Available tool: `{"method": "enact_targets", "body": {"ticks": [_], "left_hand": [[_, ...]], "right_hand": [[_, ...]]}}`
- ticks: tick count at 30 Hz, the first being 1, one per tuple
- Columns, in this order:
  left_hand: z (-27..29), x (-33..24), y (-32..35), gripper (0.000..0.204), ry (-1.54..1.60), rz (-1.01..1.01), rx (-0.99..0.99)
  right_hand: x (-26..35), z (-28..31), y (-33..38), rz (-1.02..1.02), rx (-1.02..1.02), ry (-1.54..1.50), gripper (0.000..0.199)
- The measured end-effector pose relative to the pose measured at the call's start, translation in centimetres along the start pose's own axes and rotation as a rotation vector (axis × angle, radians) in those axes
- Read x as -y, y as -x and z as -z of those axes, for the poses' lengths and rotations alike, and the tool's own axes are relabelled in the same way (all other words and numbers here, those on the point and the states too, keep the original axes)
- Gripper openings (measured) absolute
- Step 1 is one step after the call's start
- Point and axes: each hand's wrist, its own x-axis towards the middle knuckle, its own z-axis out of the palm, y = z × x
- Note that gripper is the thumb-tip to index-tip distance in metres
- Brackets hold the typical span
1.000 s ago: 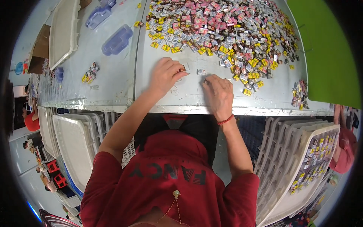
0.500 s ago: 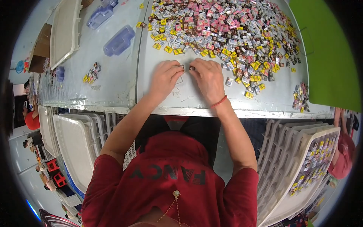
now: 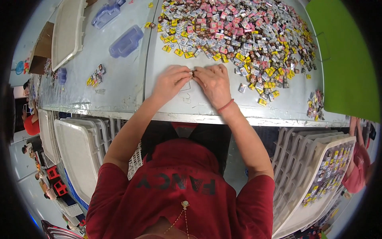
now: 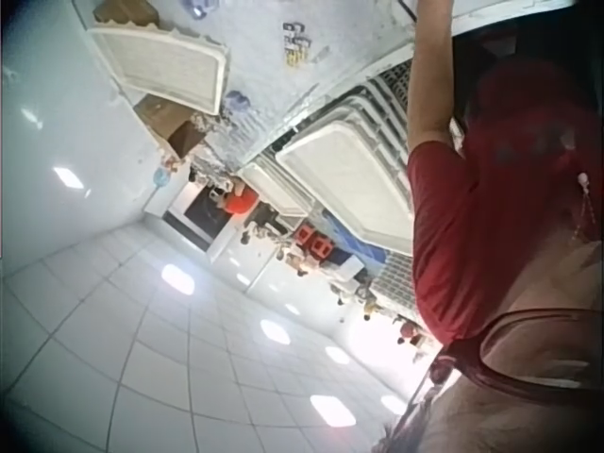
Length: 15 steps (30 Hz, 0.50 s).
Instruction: Sorting and organizing small colorful items on a workbench and placing them into containers.
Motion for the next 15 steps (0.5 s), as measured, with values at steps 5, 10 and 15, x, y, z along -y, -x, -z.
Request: {"method": "enact_targets", "body": {"ticks": [5,10,15], "left_hand": [[1.0,0.1,-0.1,0.012,0.048,-0.054,0.133],[1.4,-0.4,0.1,0.014,0.059,-0.039,0.141],[1.7,-1.0,-0.2,0.016,0.116,0.044,0.145]], "right_hand": [[1.8,0.4,0.9,0.021,-0.030,0.176,0.017],[4.7,0.3,3.6,-0.141,0.212,0.295,0.049],[3.6,2.6,3.0,-0.189,0.050,0.195,0.045]]}}
